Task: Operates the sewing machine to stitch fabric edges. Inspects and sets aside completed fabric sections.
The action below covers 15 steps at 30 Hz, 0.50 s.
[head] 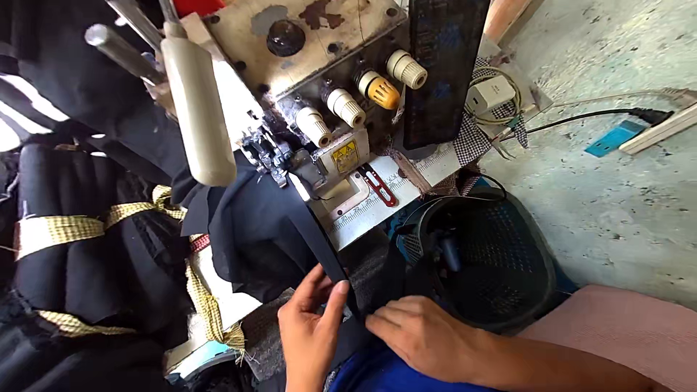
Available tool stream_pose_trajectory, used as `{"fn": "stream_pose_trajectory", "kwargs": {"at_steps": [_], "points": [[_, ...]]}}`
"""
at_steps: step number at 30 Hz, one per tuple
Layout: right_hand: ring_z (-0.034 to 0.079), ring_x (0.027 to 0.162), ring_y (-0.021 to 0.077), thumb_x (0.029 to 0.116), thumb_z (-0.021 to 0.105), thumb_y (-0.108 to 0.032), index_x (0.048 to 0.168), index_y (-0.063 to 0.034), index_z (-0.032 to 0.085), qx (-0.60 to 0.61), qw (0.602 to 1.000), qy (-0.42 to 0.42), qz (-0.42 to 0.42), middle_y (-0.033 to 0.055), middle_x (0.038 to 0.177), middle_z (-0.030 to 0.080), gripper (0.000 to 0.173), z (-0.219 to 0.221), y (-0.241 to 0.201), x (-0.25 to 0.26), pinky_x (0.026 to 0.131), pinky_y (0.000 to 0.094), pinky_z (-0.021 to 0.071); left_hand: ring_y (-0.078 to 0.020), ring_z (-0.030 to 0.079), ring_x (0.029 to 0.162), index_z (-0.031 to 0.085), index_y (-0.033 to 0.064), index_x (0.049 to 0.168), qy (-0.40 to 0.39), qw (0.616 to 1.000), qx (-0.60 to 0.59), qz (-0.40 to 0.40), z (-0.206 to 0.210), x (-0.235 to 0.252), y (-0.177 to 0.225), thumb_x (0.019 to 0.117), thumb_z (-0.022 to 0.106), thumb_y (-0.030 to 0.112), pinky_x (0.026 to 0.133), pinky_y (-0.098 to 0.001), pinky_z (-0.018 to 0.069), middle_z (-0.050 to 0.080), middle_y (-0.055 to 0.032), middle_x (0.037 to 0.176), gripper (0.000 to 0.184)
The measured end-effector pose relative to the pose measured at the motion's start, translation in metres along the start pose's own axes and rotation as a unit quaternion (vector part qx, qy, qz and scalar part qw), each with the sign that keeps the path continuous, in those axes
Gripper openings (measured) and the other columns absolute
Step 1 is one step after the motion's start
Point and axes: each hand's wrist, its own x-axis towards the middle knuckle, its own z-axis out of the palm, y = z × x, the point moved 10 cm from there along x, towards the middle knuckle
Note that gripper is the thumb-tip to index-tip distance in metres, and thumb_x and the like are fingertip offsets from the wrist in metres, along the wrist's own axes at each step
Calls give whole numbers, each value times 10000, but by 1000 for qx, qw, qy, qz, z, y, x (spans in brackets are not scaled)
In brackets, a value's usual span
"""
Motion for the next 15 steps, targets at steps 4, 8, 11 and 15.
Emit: {"fn": "stream_pose_trajectory", "kwargs": {"at_steps": [4, 8, 11, 15], "points": [[708, 735, 228, 1019, 583, -186, 957, -103, 723, 55, 989, -135, -10, 58, 802, 700, 175, 6, 6, 7, 633, 433, 589, -159, 769, 748, 751, -26, 1033, 11, 997, -75, -33, -4, -10, -2, 947, 695, 67, 713, -282, 651, 789, -74, 848, 138], [698, 1109, 156, 1028, 589, -187, 1207, -44, 724, 132, 975, 148, 101, 80, 1194, 730, 266, -66, 50, 70, 973, 341, 579, -152, 755, 733, 790, 47, 958, -12, 979, -193, -60, -15, -12, 9, 889, 788, 165, 722, -286, 635, 778, -88, 823, 137], [701, 1096, 140, 988, 661, -122, 1338, 21, 603, 385, 900, 150, 140, 123, 1230, 701, 383, -37, 77, 111, 969, 322, 588, -137, 750, 713, 798, 87, 906, -22, 963, -248, -100, -3, -13, 3, 831, 839, 170, 703, -275, 631, 773, -76, 792, 119], [721, 933, 93, 997, 610, -70, 1180, 62, 668, 502, 840, 120, 168, 105, 1039, 746, 233, -5, 71, 105, 877, 274, 601, -161, 757, 746, 755, 0, 943, 2, 976, -198, -87, 9, -15, -14, 939, 688, 37, 729, -304, 638, 773, -101, 817, 76]]}}
